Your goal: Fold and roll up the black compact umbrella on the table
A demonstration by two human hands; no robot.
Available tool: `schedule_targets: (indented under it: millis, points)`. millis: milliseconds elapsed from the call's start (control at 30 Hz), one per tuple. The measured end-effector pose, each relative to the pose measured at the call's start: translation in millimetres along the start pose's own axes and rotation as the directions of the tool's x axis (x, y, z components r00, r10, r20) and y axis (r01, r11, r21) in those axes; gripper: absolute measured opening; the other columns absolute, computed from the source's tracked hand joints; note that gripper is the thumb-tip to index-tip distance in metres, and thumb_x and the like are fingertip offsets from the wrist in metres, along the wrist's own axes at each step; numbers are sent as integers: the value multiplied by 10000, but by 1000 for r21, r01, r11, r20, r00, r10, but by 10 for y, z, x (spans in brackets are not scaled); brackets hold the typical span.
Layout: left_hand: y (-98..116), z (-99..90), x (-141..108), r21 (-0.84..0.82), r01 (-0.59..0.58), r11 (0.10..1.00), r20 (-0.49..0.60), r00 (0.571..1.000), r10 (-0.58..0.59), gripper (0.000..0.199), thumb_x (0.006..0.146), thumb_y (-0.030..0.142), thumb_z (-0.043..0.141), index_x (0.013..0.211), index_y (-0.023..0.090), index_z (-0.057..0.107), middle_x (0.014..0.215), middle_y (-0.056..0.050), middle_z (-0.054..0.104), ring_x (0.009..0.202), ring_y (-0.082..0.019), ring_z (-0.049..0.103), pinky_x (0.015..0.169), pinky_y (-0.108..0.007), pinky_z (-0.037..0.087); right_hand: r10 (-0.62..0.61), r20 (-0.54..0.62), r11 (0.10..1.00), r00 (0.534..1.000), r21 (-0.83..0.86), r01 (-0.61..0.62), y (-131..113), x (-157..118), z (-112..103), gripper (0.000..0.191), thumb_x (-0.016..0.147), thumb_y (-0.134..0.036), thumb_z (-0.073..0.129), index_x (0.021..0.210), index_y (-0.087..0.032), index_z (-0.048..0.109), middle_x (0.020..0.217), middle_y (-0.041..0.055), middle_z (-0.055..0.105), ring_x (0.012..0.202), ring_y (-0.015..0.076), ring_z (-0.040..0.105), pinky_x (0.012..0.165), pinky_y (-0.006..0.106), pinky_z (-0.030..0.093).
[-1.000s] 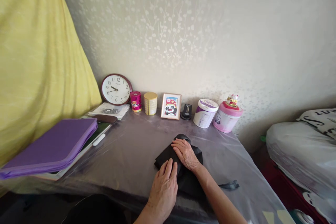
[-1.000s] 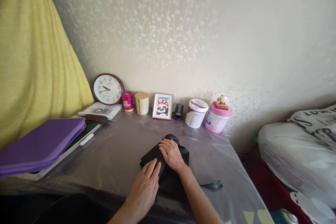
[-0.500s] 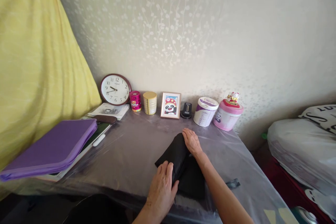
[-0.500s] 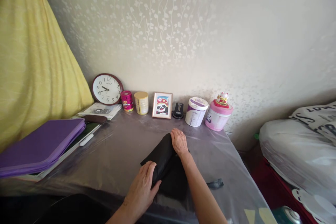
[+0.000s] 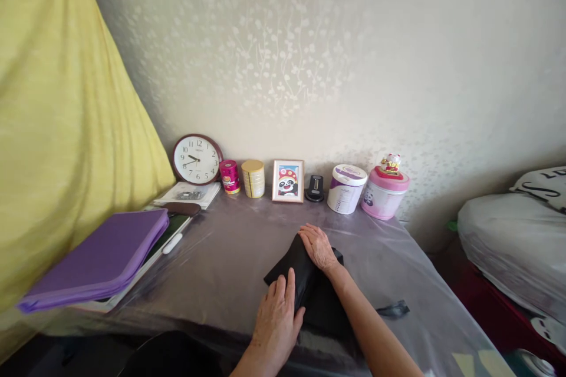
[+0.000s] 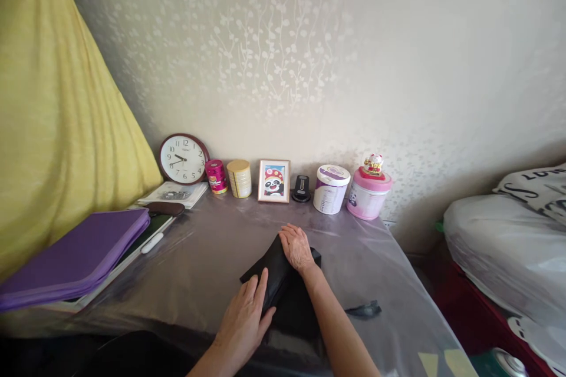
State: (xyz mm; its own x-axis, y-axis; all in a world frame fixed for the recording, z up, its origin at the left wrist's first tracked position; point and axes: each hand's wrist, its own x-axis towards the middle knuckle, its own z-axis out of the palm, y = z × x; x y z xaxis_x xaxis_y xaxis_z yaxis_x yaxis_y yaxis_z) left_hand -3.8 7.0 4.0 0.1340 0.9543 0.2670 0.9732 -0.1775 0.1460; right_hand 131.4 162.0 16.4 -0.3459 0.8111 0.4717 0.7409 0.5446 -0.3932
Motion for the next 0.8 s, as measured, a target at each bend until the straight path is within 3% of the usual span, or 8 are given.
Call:
schedule_targets:
  millis: [67, 133, 233, 300, 533, 700, 800]
  points:
    - [-2, 6, -5, 2, 4, 1000, 1, 1000, -4, 648, 793, 240, 523, 1378, 147, 261, 1226, -140, 515, 1081, -258, 511, 846, -364, 466, 45, -88, 999, 995, -16, -47, -16, -4, -43, 309, 905, -269, 376, 1015, -192, 654, 1149, 108, 625, 1145, 229, 509, 987, 450, 353]
    - [-5, 21, -8, 4, 9, 1000, 10, 1000, -9, 693, 766, 252, 557, 1381, 147, 255, 1237, -152, 513, 1092, -269, 512, 852, -371, 463, -7, -134, 1000, 991, 13, 9, -106, -109, -101, 287, 897, -284, 406, 1029, -200, 647, 1157, 107, 618, 1146, 235, 506, 987, 452, 355]
    - [0, 25, -4, -7, 22, 1000, 54, 998, -22, 757, 720, 248, 603, 1382, 138, 252, 1258, -169, 501, 1112, -284, 504, 862, -381, 457, -175, -28, 978, 984, 113, 177, -255, -325, -151, 263, 896, -296, 428, 1029, -239, 648, 1122, 68, 641, 1155, 214, 501, 1001, 432, 352]
    - [12, -4, 0, -13, 30, 999, 97, 995, -28, 772, 714, 220, 605, 1386, 130, 237, 1282, -178, 480, 1133, -284, 491, 869, -374, 453, -193, 22, 975, 981, 115, 189, -278, -399, -138, 277, 904, -280, 408, 1059, -254, 637, 1125, 51, 644, 1166, 206, 494, 1021, 447, 324]
    - [37, -196, -8, 36, 34, 999, 176, 984, -40, 771, 728, 114, 533, 1406, 164, 169, 1299, -158, 467, 1112, -275, 511, 870, -370, 454, 102, -135, 995, 986, -9, -104, 27, -220, -11, 299, 864, -226, 413, 1064, -191, 633, 1206, 100, 592, 1130, 243, 519, 957, 438, 393]
    - [11, -233, -16, 46, 3, 999, 212, 977, -13, 811, 697, 30, 456, 1415, 152, 100, 1288, -165, 467, 1008, -240, 579, 797, -327, 477, 219, -190, 972, 957, 133, -196, 237, -357, -100, 292, 822, -261, 433, 989, -164, 652, 1148, 122, 619, 1060, 243, 563, 939, 418, 419]
    - [-1, -218, -9, 10, 25, 1000, 254, 967, -27, 785, 730, 37, 406, 1418, 148, 44, 1331, -207, 409, 913, -210, 624, 737, -292, 479, 395, -197, 905, 898, 250, -343, 398, -529, -272, 279, 781, -255, 439, 931, -163, 656, 1022, 114, 665, 964, 231, 608, 885, 388, 458]
